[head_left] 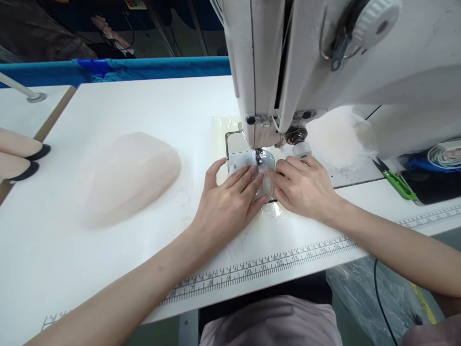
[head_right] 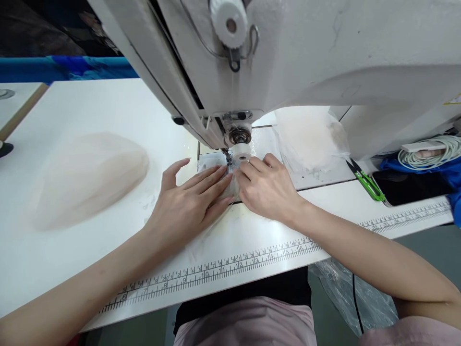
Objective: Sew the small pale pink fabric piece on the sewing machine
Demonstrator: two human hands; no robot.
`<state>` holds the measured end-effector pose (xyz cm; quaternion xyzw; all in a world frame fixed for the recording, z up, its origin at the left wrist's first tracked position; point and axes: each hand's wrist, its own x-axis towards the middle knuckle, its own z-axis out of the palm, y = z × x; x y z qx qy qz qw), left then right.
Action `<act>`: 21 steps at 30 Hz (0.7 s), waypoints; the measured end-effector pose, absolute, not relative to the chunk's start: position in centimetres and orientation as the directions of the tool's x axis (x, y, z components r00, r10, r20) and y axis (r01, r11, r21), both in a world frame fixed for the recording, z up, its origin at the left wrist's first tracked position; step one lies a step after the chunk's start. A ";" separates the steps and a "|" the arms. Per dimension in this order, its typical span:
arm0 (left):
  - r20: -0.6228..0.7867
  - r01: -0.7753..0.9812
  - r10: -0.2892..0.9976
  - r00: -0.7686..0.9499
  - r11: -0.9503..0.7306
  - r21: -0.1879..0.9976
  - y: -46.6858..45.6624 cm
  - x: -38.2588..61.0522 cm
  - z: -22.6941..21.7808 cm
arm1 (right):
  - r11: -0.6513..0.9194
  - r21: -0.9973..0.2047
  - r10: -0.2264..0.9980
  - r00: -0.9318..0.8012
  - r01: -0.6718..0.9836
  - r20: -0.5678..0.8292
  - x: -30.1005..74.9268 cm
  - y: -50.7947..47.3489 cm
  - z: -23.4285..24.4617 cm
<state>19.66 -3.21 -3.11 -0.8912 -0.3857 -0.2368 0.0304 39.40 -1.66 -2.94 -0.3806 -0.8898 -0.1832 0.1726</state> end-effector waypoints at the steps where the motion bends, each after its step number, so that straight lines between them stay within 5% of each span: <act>1: 0.447 0.704 0.671 0.592 -0.700 0.119 -3.2 19.7 -3.1 | 0.642 0.195 0.614 -0.650 0.741 0.449 39.4 -1.7 -2.9; 21: 0.443 0.715 0.666 0.600 -0.695 0.075 -2.8 19.5 -3.3 | 0.609 0.242 0.617 -0.643 0.755 0.454 39.3 -1.4 -3.1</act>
